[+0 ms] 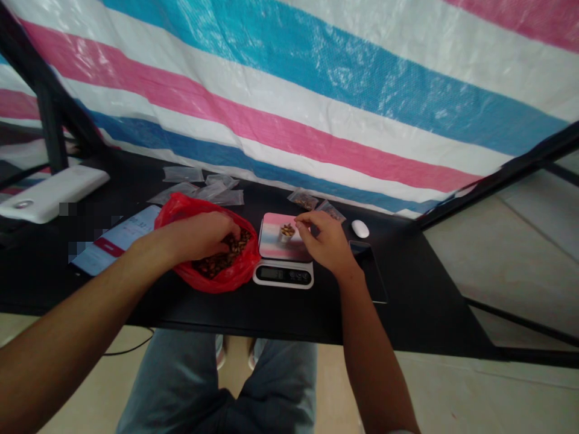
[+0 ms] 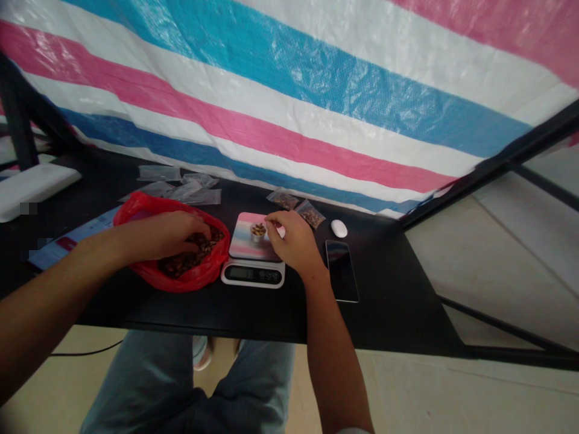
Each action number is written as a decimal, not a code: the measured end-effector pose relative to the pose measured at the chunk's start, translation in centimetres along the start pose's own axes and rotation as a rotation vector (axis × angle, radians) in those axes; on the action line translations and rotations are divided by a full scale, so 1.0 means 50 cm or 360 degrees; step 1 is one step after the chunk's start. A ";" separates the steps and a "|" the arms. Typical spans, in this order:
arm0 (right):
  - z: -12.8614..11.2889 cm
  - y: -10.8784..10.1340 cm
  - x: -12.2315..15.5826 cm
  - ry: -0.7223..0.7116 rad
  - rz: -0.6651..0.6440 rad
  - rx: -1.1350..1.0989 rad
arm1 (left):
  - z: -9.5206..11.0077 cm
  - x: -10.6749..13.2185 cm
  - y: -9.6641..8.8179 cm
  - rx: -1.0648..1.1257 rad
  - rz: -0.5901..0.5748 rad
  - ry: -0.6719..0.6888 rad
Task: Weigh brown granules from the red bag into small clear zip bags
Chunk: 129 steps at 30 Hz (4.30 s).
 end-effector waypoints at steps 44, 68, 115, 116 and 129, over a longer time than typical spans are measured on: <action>0.003 -0.010 0.001 0.0049 0.0032 0.0000 | 0.151 -0.135 -0.088 0.0293 0.0296 0.0510; -0.008 -0.014 0.003 0.0055 0.0064 -0.0136 | 0.063 0.001 -0.041 0.0105 -0.0057 -0.0050; -0.001 -0.016 0.002 0.0080 0.0061 -0.0050 | -0.014 0.005 -0.021 -0.0029 -0.0044 -0.0135; -0.002 -0.017 0.002 0.0079 0.0059 -0.0048 | -0.010 0.002 -0.025 -0.0019 -0.0038 -0.0123; 0.002 -0.016 0.002 0.0090 0.0049 -0.0040 | 0.115 -0.067 -0.125 0.0117 0.0195 0.0239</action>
Point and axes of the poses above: each hand's wrist, its own x-axis away from the middle knuckle, its own y-axis out of the palm, z = x × y, the point moved 4 cm from there along -x, towards the middle knuckle
